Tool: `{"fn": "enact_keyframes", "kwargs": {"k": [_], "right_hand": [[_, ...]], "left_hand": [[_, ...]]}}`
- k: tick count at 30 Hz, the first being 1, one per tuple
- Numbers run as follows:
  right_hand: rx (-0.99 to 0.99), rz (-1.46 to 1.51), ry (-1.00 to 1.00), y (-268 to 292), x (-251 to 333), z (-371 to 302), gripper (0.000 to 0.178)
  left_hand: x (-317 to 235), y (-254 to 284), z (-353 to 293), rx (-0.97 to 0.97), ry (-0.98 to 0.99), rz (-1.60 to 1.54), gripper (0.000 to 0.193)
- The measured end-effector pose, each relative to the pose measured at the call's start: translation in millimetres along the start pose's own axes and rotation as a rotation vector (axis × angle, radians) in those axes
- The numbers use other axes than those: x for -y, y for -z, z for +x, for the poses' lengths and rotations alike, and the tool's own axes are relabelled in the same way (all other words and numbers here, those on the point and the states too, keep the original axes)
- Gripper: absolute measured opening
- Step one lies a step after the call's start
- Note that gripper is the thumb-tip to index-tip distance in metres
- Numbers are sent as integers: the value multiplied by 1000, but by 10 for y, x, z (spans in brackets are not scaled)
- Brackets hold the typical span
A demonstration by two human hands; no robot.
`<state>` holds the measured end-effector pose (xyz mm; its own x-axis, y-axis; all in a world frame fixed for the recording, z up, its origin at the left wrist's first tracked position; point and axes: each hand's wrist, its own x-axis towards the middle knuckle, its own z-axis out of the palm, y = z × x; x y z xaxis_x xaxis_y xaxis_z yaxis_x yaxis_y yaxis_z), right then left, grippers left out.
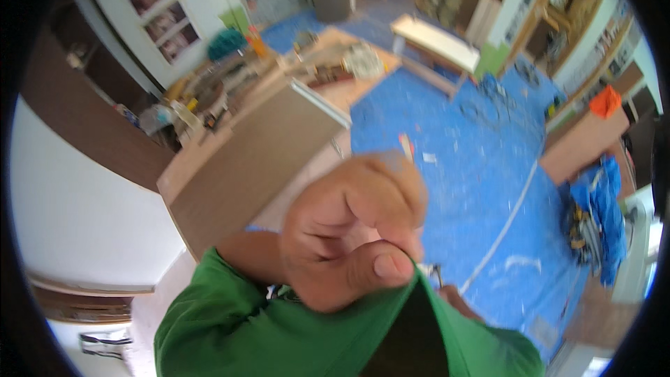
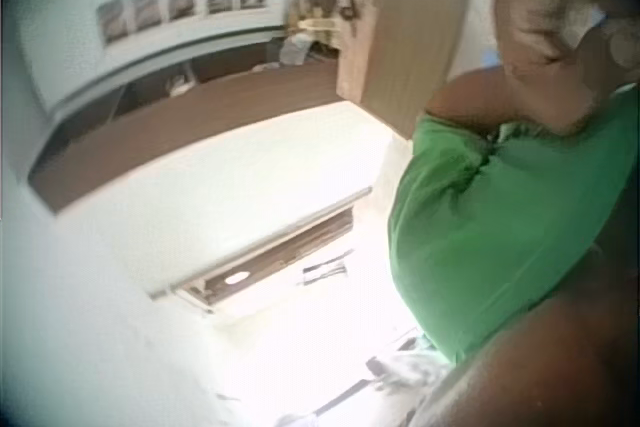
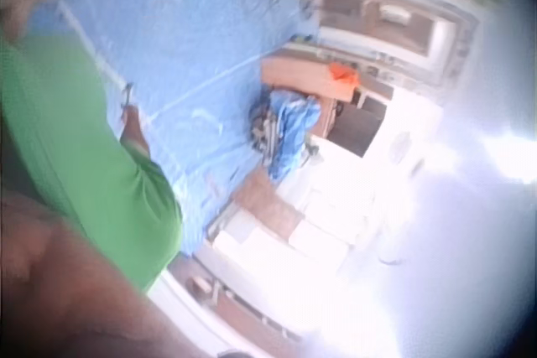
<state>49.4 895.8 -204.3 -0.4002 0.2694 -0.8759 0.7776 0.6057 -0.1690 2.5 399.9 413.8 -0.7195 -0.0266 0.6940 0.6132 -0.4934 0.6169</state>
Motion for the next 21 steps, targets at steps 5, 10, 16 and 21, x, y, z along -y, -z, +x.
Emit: {"fn": "enact_keyframes", "kwargs": {"k": [5, 10, 16, 21], "right_hand": [[8, -232, 151, -93, 499, -509, 36], [15, -79, 67, -173, 484, -921, 38], [51, -305, 103, -106, 343, -871, 40], [-6, 73, 7, -130, 182, -869, 32]], "left_hand": [[148, -46, 111, -30, 34, 68, 20], [549, -13, 87, 33, 119, -11, 21], [625, 26, 82, 46, 166, -69, 21], [667, 16, 53, 61, 202, -127, 22]]}}
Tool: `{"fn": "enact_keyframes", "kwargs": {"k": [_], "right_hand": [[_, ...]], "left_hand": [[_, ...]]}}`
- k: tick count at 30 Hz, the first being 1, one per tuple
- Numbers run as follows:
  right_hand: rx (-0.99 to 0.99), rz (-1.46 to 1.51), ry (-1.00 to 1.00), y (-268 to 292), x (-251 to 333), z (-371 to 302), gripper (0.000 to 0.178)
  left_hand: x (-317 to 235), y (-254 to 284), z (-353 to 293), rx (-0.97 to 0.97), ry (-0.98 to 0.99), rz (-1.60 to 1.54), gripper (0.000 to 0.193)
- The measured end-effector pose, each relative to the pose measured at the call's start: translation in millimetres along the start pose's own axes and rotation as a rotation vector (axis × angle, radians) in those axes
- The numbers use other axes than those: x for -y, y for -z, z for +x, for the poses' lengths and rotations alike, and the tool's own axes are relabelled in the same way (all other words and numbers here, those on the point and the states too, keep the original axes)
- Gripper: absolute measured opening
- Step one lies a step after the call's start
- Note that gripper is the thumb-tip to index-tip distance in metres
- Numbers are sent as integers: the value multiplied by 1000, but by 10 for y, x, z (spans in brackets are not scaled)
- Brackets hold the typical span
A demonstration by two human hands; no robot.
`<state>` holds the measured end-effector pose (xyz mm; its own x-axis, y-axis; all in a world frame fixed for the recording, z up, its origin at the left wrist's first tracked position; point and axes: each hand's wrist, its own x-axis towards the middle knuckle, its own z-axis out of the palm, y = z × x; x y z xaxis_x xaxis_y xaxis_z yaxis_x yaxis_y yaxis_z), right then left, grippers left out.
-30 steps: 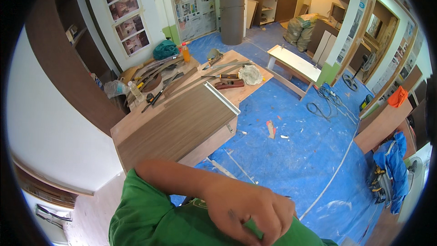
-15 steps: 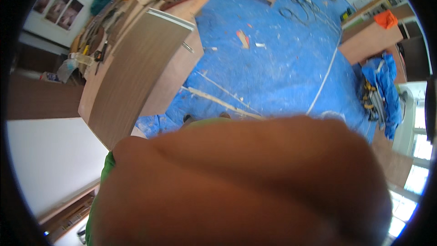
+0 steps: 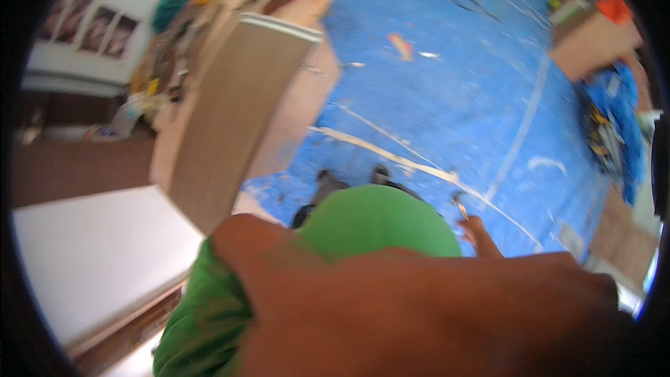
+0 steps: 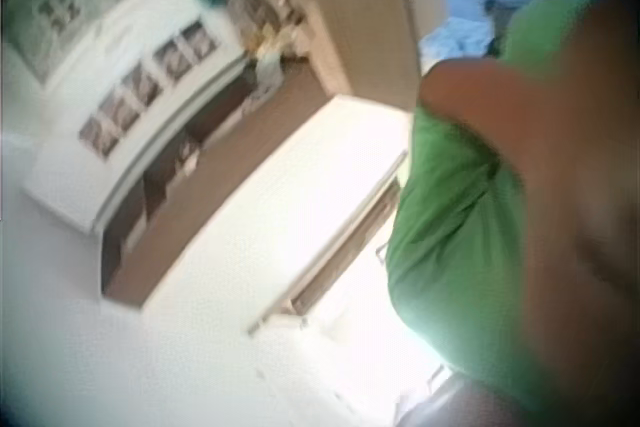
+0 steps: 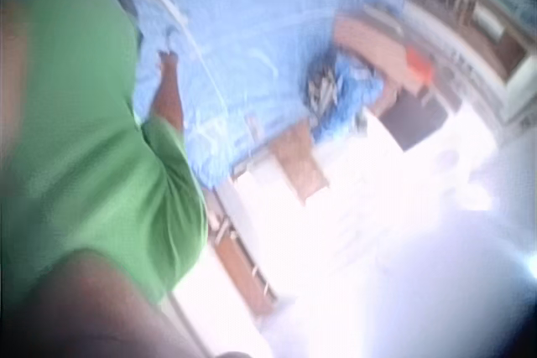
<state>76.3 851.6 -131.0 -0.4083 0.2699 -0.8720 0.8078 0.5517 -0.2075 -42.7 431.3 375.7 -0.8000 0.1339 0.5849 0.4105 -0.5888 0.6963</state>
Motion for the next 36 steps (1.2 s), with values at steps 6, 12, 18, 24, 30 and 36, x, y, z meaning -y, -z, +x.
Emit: {"fn": "enact_keyframes", "kwargs": {"k": [6, 12, 18, 24, 30, 36], "right_hand": [[29, 11, -86, 148, -126, 18, 35], [56, -77, -6, 56, 94, 155, 34], [35, -75, 14, 137, 44, 203, 33], [52, -195, 55, 159, 118, 518, 31], [56, -76, 90, 87, 221, 220, 31], [87, -496, 496, -134, -524, 1102, 32]], "left_hand": [[-15, -139, -28, 76, 7, -269, 23], [-88, -352, -167, 147, 73, -613, 24], [193, -223, -157, 819, 343, -209, 28], [-352, 136, -226, 214, 43, -237, 26], [-92, -199, -141, 426, 118, -380, 29], [27, 385, -517, 590, 350, 201, 26]]}}
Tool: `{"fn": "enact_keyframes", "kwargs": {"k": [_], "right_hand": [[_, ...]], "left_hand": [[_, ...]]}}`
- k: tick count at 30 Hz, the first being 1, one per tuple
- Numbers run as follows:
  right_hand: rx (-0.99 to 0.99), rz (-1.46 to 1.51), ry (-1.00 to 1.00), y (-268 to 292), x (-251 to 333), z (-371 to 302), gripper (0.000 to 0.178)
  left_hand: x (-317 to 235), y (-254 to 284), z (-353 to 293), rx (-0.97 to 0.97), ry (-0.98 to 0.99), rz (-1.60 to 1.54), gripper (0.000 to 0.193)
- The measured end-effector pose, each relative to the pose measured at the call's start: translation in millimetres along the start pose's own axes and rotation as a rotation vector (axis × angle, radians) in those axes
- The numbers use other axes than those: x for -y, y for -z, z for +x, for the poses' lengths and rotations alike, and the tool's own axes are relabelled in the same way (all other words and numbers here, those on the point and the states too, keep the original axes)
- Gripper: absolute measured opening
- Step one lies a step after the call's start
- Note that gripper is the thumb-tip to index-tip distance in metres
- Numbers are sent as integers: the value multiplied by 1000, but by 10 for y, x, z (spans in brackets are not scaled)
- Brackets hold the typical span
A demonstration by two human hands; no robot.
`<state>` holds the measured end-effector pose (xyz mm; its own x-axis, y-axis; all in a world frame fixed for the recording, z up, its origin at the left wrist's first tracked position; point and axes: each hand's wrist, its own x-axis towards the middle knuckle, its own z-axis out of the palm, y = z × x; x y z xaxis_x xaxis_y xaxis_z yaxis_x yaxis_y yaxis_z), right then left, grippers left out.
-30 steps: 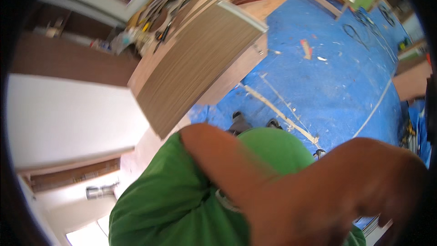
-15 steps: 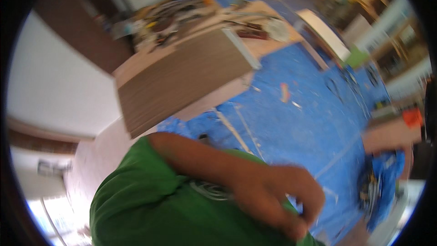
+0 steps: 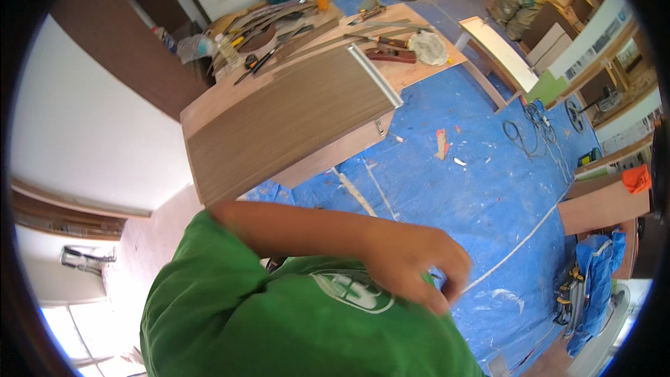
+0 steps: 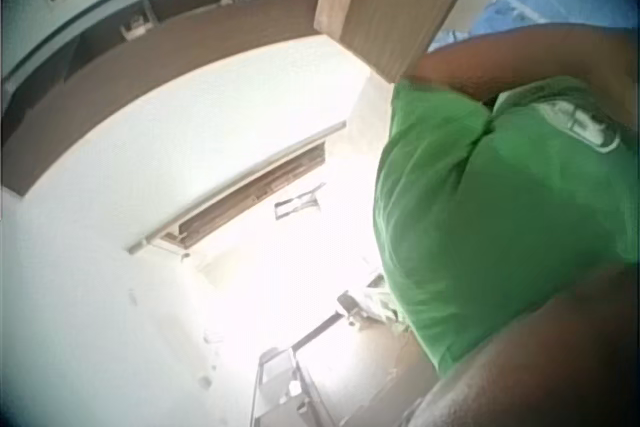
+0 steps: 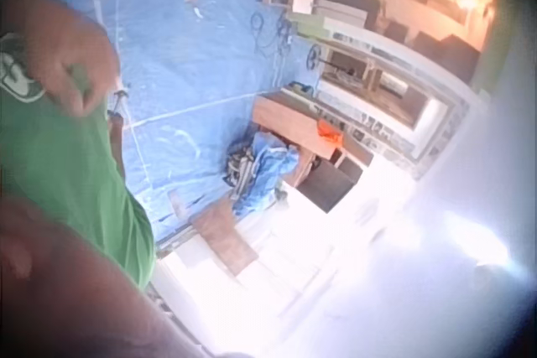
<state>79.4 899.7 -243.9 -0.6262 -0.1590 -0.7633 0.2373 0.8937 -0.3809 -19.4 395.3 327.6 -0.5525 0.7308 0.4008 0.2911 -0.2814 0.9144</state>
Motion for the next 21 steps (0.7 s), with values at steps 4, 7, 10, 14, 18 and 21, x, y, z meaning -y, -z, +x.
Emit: {"fn": "enact_keyframes", "kwargs": {"k": [4, 7, 10, 14, 18, 21], "right_hand": [[-149, -512, 417, -536, -870, 232, 32], [-88, -300, 144, -434, -805, 186, 31], [-71, 36, -156, -108, -435, 92, 30], [-11, 298, -326, 346, 495, 9, 30], [-52, 386, -392, 744, 822, -237, 29], [-49, 452, -398, 891, 1234, -389, 29]], "left_hand": [[287, 368, -785, -140, 314, 187, 26], [23, 119, -1298, -260, 326, 58, 26], [-298, 61, -1456, -171, 373, -133, 26], [-838, 23, -1616, -81, 478, -396, 31], [-569, 15, -1442, -216, 466, -44, 38], [-789, 55, -1593, -131, 451, -115, 40]]}}
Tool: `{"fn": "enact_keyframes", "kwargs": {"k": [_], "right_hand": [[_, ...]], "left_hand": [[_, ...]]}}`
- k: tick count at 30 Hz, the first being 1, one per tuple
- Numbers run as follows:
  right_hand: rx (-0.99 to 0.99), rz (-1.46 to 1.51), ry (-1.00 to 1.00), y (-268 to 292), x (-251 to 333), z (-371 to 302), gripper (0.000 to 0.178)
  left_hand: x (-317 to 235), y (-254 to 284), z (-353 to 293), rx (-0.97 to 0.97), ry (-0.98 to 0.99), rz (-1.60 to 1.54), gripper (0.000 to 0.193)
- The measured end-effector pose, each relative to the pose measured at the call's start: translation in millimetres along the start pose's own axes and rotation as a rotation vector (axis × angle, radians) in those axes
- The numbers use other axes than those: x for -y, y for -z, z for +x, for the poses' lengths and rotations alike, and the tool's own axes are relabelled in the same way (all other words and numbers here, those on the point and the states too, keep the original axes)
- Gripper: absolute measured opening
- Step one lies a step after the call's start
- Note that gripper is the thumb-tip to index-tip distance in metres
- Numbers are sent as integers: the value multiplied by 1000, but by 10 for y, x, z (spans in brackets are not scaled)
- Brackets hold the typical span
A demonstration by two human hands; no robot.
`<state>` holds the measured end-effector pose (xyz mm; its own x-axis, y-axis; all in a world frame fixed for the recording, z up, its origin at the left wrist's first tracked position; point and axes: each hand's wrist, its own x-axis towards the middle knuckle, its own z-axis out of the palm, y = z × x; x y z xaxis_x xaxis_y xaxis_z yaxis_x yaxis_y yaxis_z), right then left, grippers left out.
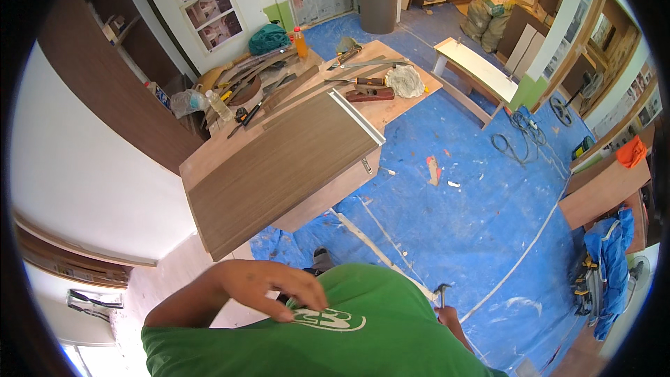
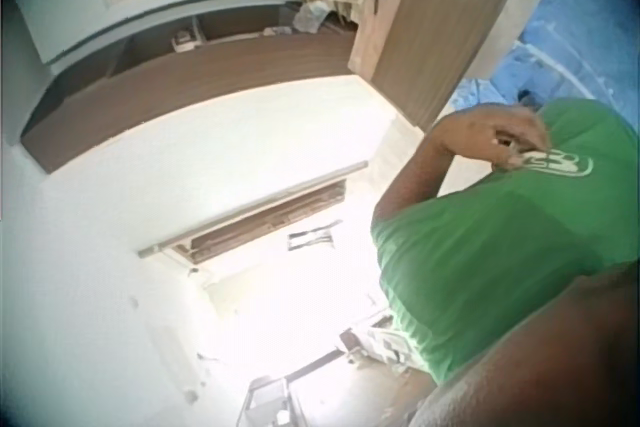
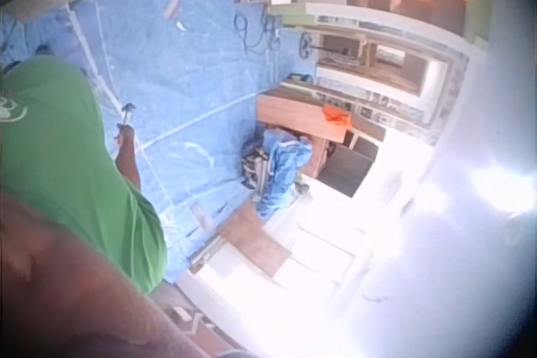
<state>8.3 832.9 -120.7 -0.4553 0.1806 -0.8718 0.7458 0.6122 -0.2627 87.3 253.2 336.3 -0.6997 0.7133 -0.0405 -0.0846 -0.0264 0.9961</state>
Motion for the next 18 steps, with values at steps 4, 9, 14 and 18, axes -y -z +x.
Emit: {"fn": "enact_keyframes", "kwargs": {"k": [4, 9, 14, 18], "right_hand": [[35, 102, 43, -139, 160, 154, 29], [49, -54, 44, -210, 221, 180, 26], [111, -130, 61, -301, -234, 479, 26], [90, 3, -127, -404, -232, 280, 25]], "left_hand": [[-199, 57, -405, 14, 81, -399, 43], [210, 162, -93, -508, 367, 267, 41], [1452, -18, -355, -725, 532, 449, 35], [2113, -149, -740, -803, 617, 526, 32]]}}
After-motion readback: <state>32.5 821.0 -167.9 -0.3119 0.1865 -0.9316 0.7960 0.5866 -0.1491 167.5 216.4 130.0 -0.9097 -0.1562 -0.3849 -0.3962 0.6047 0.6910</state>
